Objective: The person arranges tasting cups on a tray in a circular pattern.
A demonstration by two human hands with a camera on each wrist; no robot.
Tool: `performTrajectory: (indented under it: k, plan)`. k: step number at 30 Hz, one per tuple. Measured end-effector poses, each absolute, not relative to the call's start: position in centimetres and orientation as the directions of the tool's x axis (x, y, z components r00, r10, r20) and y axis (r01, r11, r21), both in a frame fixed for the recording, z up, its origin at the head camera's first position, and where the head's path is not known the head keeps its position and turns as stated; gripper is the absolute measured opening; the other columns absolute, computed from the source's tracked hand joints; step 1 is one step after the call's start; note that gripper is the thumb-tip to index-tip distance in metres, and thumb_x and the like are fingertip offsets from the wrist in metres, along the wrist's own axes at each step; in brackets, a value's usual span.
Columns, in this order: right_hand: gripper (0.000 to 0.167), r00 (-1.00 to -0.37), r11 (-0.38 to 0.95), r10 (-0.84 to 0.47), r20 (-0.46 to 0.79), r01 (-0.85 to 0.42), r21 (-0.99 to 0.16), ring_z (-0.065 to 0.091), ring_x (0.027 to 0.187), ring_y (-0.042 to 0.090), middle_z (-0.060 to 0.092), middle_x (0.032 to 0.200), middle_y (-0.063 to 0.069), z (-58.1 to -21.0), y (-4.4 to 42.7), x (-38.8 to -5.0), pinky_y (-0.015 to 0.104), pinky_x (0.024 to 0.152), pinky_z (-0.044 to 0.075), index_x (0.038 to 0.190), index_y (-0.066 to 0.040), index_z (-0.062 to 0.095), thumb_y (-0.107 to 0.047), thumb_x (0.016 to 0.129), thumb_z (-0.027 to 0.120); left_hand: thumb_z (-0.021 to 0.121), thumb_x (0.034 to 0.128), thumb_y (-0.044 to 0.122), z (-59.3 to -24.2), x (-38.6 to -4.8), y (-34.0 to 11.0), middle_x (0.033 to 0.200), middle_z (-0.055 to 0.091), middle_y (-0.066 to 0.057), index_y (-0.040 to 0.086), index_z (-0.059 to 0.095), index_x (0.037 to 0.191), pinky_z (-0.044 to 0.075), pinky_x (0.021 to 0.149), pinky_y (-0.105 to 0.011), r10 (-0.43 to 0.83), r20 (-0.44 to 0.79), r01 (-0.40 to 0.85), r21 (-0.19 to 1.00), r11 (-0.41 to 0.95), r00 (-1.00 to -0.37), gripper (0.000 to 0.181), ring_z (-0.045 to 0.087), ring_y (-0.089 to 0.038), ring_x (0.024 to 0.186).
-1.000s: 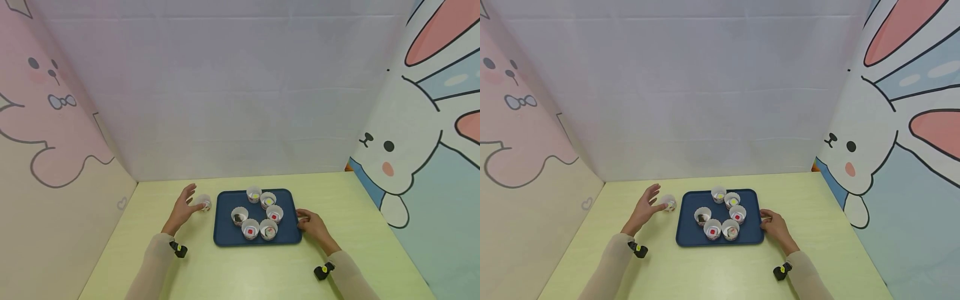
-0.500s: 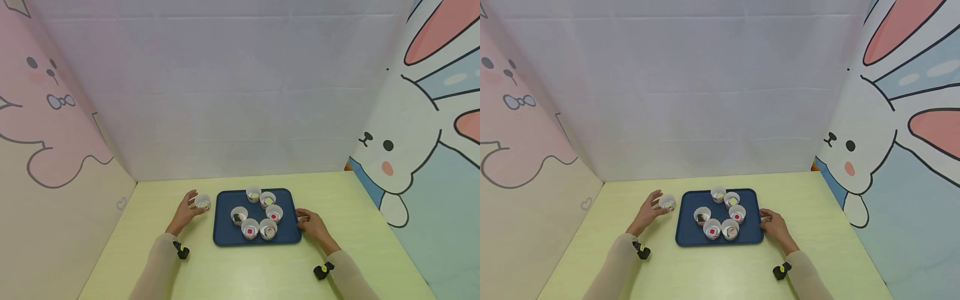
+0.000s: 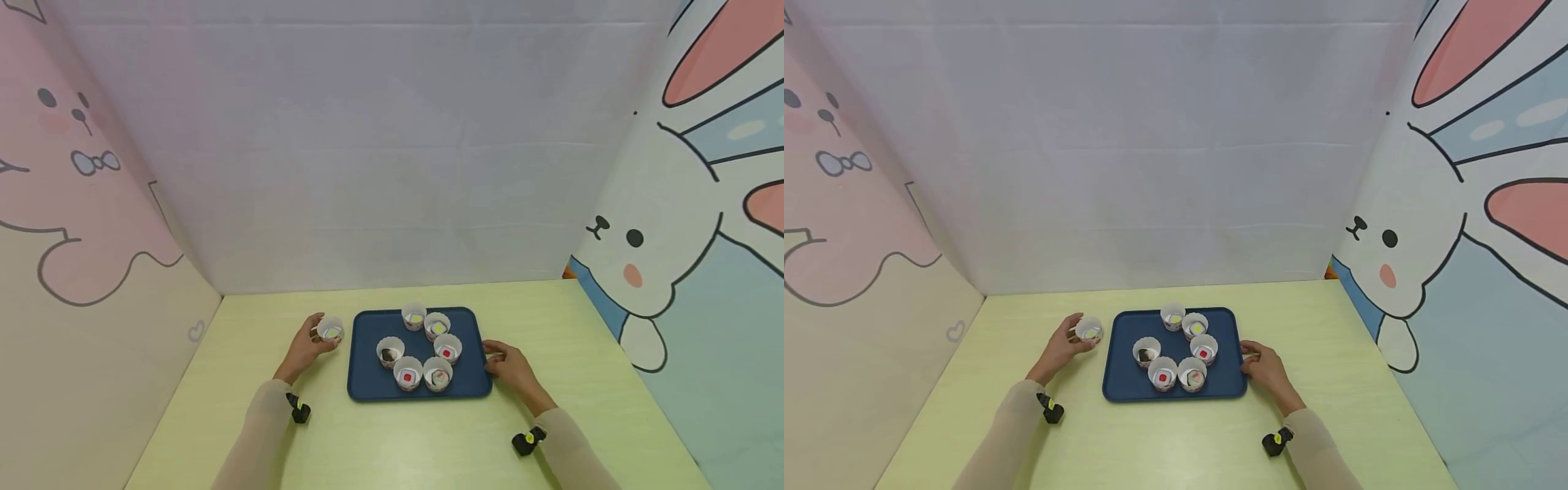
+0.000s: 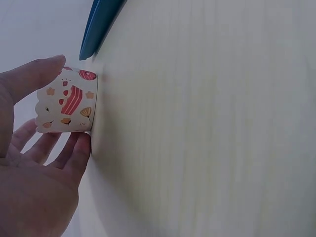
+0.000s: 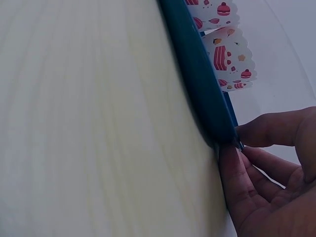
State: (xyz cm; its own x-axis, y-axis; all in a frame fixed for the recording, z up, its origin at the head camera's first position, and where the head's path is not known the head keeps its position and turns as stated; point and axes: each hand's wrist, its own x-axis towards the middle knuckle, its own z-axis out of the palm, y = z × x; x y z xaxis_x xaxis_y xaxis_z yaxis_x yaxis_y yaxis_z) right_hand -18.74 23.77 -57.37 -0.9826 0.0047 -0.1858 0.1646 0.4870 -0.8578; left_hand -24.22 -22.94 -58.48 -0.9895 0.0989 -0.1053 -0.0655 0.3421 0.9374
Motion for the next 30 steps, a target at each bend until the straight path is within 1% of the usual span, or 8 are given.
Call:
performTrajectory:
  k: [5,11,15,19,21,30]
  plan:
    - [0.056,-0.984,0.487,-0.004,-0.178,0.154,-0.86,0.061,0.087,0.017,0.061,0.124,0.024,-57.26,23.82,-18.72,0.027,0.067,0.05,0.135,0.003,0.054,0.005,0.08,0.063,0.075,0.0844,0.013,-58.4,-24.47,-22.78,0.135,0.052,-0.023,0.012,0.029,0.153,0.049,0.086,-0.033,0.078,-0.096,-0.058,0.916,0.397,-0.992,0.083,0.057,-0.033,0.117]
    - [0.057,-0.985,0.494,-0.009,-0.174,0.148,-0.857,0.061,0.086,0.016,0.062,0.123,0.024,-57.4,23.85,-18.74,0.027,0.068,0.049,0.135,0.003,0.055,0.005,0.079,0.064,0.076,0.0835,0.015,-58.45,-24.63,-22.51,0.133,0.053,-0.024,0.01,0.035,0.149,0.049,0.084,-0.035,0.052,-0.073,-0.04,0.883,0.467,-0.996,0.077,0.057,-0.035,0.114]
    - [0.057,-0.986,0.497,-0.01,-0.169,0.141,-0.856,0.061,0.086,0.017,0.062,0.123,0.025,-57.39,23.85,-18.72,0.027,0.068,0.049,0.135,0.003,0.055,0.005,0.079,0.064,0.075,0.0839,0.011,-58.53,-24.65,-22.24,0.135,0.051,-0.025,0.009,0.035,0.147,0.049,0.087,-0.039,0.043,-0.065,-0.035,0.868,0.495,-0.997,0.075,0.056,-0.037,0.117]
    - [0.057,-0.985,0.496,-0.009,-0.17,0.143,-0.857,0.062,0.087,0.017,0.062,0.123,0.025,-57.38,23.85,-18.72,0.026,0.068,0.049,0.135,0.003,0.055,0.005,0.079,0.064,0.075,0.0833,0.009,-58.71,-24.77,-22.09,0.138,0.051,-0.024,0.007,0.037,0.145,0.048,0.094,-0.043,0.033,-0.069,-0.043,0.861,0.507,-0.997,0.072,0.053,-0.037,0.123]
    - [0.057,-0.985,0.493,-0.009,-0.172,0.145,-0.858,0.062,0.087,0.017,0.062,0.123,0.025,-57.35,23.83,-18.74,0.026,0.068,0.049,0.134,0.004,0.055,0.005,0.079,0.064,0.075,0.0829,0.009,-58.75,-24.81,-22.08,0.138,0.051,-0.023,0.007,0.039,0.144,0.048,0.094,-0.044,0.027,-0.068,-0.045,0.861,0.507,-0.997,0.071,0.053,-0.036,0.123]
    - [0.057,-0.985,0.505,-0.004,-0.175,0.149,-0.85,0.062,0.087,0.017,0.062,0.122,0.024,-57.22,23.76,-18.74,0.026,0.069,0.049,0.134,0.004,0.055,0.005,0.078,0.065,0.078,0.0815,0.013,-59.11,-24.95,-22.18,0.134,0.055,-0.02,0.009,0.044,0.139,0.049,0.088,-0.038,-0.002,-0.063,-0.055,0.861,0.505,-0.998,0.067,0.056,-0.033,0.117]
